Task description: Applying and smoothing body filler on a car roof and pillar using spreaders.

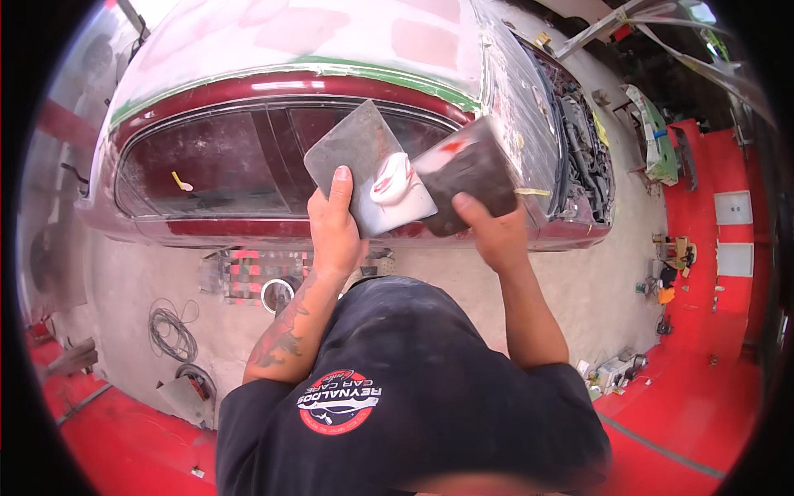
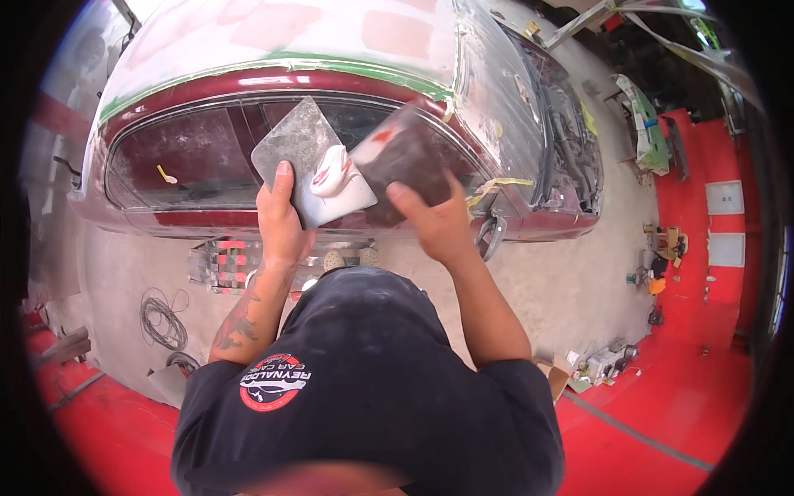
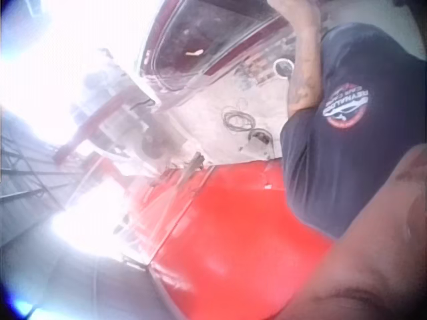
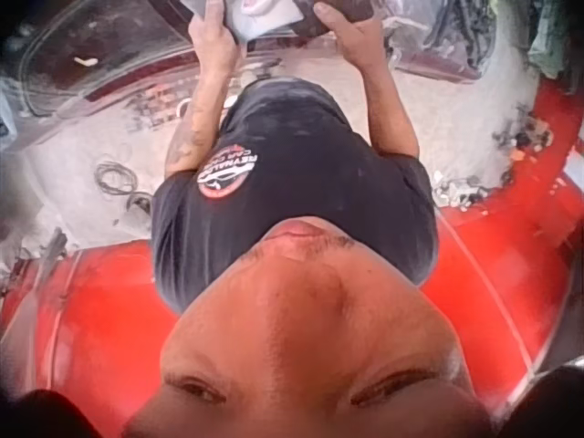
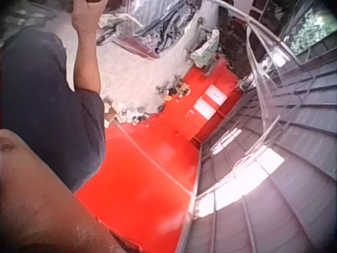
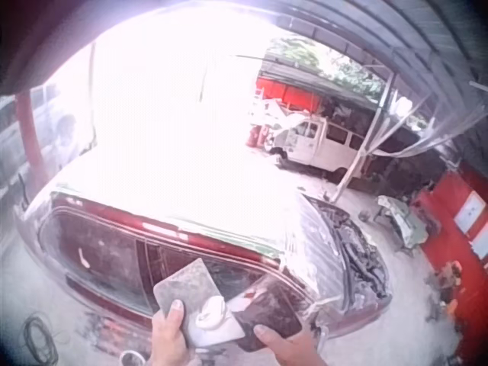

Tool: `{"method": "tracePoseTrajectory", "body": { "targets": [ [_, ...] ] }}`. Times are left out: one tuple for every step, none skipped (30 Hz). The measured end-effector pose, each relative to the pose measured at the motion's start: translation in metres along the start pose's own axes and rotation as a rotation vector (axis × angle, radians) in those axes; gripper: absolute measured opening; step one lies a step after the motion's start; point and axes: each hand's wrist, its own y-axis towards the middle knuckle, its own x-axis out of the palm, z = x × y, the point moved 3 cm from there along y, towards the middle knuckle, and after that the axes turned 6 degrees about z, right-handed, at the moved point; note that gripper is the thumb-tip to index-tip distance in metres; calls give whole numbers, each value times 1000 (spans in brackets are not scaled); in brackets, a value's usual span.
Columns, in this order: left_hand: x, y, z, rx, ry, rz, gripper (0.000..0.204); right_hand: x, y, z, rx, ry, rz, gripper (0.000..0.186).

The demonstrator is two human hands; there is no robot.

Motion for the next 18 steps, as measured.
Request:
{"method": "tracePoseTrajectory", "body": {
  "targets": [
    [-1,1,1,50,22,-16,41,5,-2,-3,-32,-22,-77,41],
    [-1,3,1,76,49,-22,41,9,-3,-10,-288,-522,-133,44],
    [-4,3,0,71,80,12,41,12,-2,-14,-375,-596,-196,44],
    [-3,3,2,97,70,-50,42,14,2,-18,-428,-697,-274,44],
    [-4,4,3,96,67,-73,43,15,8,-20,-417,-836,-359,45],
    [-3,4,5,107,62,-115,44,7,15,-25,-283,-803,-254,52],
    [-4,4,7,120,211,-140,44,2,20,-39,-450,-819,-162,51],
    [-3,4,8,145,360,-187,44,-1,25,-50,-568,-842,-84,50],
    [-2,3,9,166,511,-237,44,-1,26,-58,-687,-850,25,50],
    [0,2,11,263,596,-278,45,4,27,-62,-774,-875,-26,49],
    [-1,3,10,266,636,-247,45,10,22,-63,-846,-882,-137,48],
    [-1,4,9,273,671,-230,44,18,19,-63,-869,-890,-222,48],
    [-1,5,7,279,706,-209,44,25,11,-59,-893,-916,-340,48],
    [-3,10,8,247,746,-192,42,27,6,-58,-874,-881,-344,48],
    [-4,14,7,211,658,-146,42,30,1,-55,-857,-866,-379,47],
    [-7,17,6,183,540,-60,42,32,-6,-55,-857,-845,-412,47],
    [-10,21,5,110,433,59,42,30,-9,-57,-839,-820,-393,46],
    [-11,25,6,64,145,89,42,28,-13,-61,-841,-792,-368,46]
  ]
}}
